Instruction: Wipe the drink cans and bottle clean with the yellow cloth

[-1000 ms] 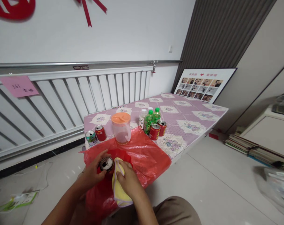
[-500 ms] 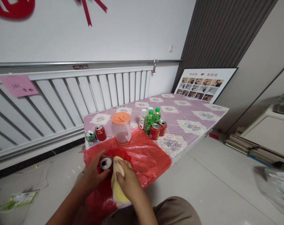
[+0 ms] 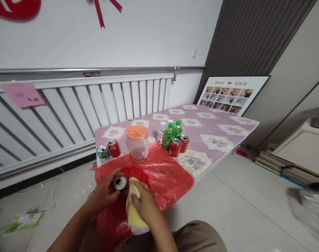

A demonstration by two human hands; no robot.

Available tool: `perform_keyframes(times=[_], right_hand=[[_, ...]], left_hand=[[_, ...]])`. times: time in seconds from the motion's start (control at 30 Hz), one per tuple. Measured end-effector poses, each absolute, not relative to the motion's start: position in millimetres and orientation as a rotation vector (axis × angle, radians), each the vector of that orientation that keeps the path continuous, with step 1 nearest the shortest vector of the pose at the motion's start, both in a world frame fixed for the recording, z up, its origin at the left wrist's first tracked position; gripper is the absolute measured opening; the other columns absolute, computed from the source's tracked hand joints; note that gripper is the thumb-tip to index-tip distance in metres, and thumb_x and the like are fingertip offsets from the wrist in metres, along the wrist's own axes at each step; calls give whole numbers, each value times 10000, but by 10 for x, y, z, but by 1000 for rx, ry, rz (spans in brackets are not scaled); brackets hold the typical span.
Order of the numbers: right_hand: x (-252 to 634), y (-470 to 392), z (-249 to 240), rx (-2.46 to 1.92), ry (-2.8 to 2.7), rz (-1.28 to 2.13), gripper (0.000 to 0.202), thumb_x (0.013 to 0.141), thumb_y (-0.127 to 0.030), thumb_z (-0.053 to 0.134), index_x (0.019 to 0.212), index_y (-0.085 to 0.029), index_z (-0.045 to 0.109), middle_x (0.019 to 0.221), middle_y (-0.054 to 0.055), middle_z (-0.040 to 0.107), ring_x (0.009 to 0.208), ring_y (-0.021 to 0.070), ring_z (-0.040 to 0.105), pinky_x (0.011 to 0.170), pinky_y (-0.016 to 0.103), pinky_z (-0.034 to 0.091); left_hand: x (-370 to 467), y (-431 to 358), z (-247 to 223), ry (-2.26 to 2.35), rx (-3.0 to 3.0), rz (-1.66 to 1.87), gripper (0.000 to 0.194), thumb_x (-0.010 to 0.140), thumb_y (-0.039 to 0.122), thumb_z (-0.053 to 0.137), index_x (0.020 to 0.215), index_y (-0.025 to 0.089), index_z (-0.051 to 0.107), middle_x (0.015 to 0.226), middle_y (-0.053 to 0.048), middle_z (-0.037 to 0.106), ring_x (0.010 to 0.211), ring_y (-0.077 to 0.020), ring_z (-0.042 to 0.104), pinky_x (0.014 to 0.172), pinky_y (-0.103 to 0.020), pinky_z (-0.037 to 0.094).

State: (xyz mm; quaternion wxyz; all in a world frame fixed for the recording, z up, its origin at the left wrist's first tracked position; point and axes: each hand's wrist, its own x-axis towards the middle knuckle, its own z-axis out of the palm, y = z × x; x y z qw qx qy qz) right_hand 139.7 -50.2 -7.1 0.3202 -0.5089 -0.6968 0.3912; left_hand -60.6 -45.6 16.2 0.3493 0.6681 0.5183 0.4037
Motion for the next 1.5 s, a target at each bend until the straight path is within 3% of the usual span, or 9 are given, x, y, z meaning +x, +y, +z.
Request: perform_keyframes(times=[0.3,0.5,0.67,1.13,1.3,1.5], right_hand=[[1384,-527,86,-1311,-1746,1015,496,838,-234,526,1333,-226,543,1384,86,546,1311,224,470,1130,434,330],[1383,-677,11,-1358,-1784,1016,511,857,-251,501,1363,-183,517,1416,115,503,1338,226,438,1145,415,310],[1436,-858,-47,-1342,-1786,1040,504,875,-266,501,1377,-214,505,1451,98,470,1362,223,408,1153,423,297],[1316,-244,84,-1237,-1723,1063,493,863,-261,507,1352,-199,533,1376,91,557,1288,220,488,1115,412,340],[1348,-445,-13,-1311,-1733,1070,526,849,-248,515,1365,-146,515,1379,132,543,1298,233,481,1125,410,329],[1364,-715,-97,-1369,-1749,1054,535,857,-250,492,1385,-164,490,1438,119,478,1356,219,412,1152,401,292]], left_hand=[[-610,-446,68,1337,1719,1094,730,663,101,565,1371,201,413,1305,-116,584,1235,-259,549,1093,-468,400],[-610,-442,74,1326,1706,1084,751,654,92,556,1381,191,398,1313,-118,571,1241,-258,540,1106,-469,383],[-603,-445,98,1317,1719,1073,750,663,85,563,1385,190,390,1319,-121,568,1254,-257,528,1117,-467,371],[-605,-435,76,1313,1699,1063,738,655,96,561,1368,186,395,1325,-116,568,1256,-258,529,1122,-461,371],[-624,-430,86,1309,1726,1029,757,655,90,546,1387,173,373,1328,-117,562,1256,-257,524,1123,-451,371],[-726,-331,268,1185,1858,864,814,616,35,498,1402,204,368,1360,-89,560,1286,-251,502,1140,-459,344]])
